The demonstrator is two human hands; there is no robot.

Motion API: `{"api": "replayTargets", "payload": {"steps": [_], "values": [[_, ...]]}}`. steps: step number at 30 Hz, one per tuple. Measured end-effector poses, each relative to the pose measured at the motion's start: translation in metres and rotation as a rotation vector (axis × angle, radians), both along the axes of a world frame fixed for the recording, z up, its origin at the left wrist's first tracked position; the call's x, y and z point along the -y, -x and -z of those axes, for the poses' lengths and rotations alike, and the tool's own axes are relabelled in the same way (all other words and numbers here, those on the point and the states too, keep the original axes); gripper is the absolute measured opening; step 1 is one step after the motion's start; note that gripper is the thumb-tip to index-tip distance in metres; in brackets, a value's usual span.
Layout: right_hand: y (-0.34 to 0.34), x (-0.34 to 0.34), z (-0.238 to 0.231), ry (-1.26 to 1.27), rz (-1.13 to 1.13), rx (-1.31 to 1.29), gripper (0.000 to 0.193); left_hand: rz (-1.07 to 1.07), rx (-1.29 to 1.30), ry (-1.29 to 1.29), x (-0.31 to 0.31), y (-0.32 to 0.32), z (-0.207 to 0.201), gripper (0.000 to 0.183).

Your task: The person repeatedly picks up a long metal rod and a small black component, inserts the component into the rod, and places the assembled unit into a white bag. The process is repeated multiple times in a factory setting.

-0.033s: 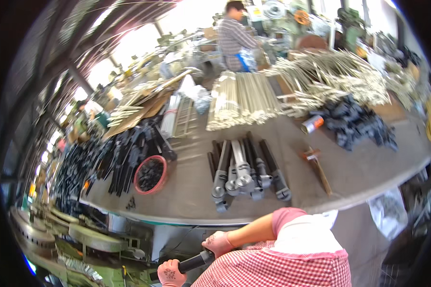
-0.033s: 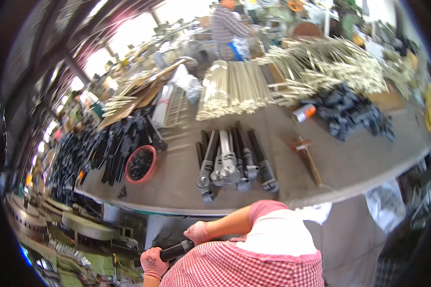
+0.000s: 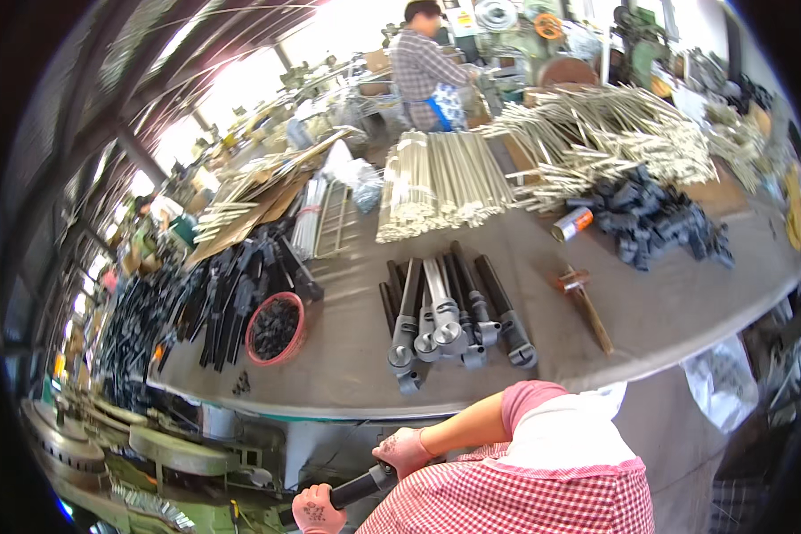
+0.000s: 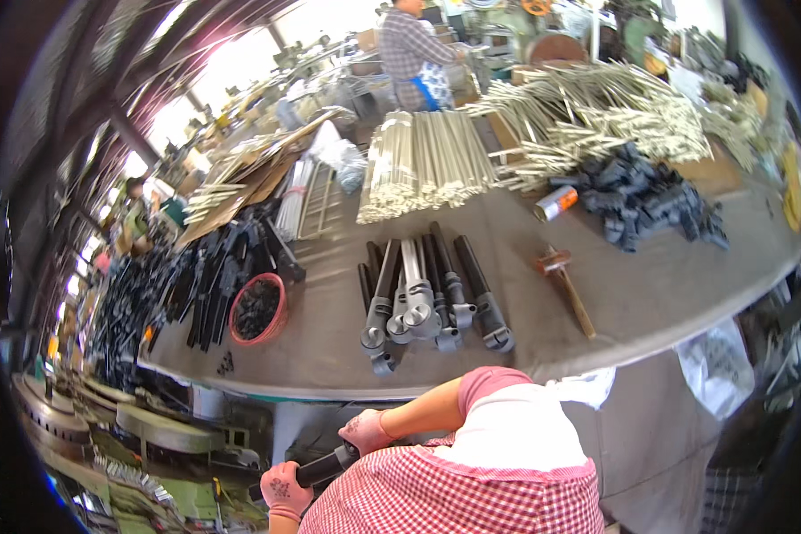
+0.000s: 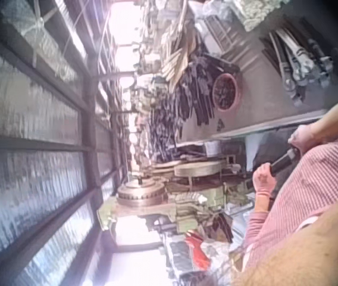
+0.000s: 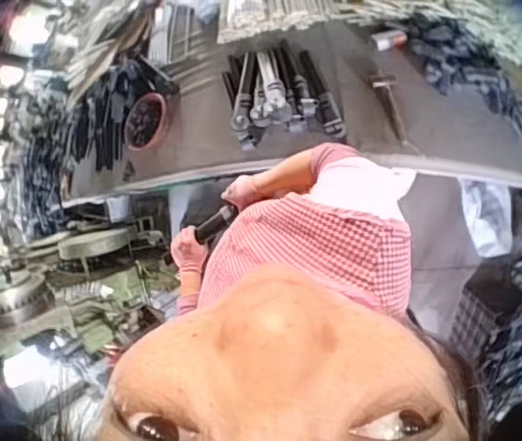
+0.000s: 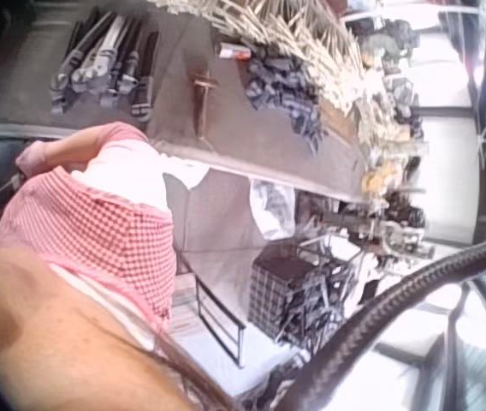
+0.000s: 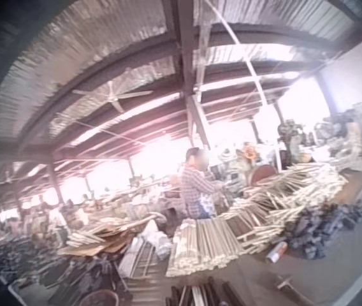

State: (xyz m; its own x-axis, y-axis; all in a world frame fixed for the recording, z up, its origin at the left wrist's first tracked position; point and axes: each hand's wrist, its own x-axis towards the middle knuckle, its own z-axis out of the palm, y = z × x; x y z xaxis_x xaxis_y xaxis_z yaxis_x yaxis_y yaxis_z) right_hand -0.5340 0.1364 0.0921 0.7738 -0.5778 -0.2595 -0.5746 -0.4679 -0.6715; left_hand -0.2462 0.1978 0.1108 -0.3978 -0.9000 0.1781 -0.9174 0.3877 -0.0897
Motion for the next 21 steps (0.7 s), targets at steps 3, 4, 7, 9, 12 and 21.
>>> {"api": "replayTargets", "payload": {"steps": [3, 4, 7, 9, 12, 21], "values": [[-0.002, -0.002, 0.006, 0.000, -0.003, 0.119, 0.069, 0.123, -0.010, 0.030, 0.002, -0.010, -0.012, 0.023], [0.000, -0.002, 0.007, -0.006, -0.007, 0.113, 0.071, 0.130, 0.016, 0.013, 0.004, -0.018, -0.020, 0.021], [0.016, -0.002, 0.011, 0.045, 0.051, 0.011, 0.073, 0.047, 0.023, -0.040, 0.008, -0.029, -0.037, 0.025], [0.015, -0.004, 0.010, 0.108, 0.009, -0.031, 0.057, 0.063, -0.004, -0.051, 0.010, -0.023, -0.034, 0.026], [0.001, -0.009, 0.006, 0.084, 0.027, -0.038, 0.047, 0.138, 0.137, -0.009, 0.019, -0.009, -0.015, 0.030], [0.003, 0.008, -0.018, -0.099, -0.124, -0.201, 0.077, -0.219, 0.022, -0.141, -0.043, -0.066, -0.038, 0.037]]}}
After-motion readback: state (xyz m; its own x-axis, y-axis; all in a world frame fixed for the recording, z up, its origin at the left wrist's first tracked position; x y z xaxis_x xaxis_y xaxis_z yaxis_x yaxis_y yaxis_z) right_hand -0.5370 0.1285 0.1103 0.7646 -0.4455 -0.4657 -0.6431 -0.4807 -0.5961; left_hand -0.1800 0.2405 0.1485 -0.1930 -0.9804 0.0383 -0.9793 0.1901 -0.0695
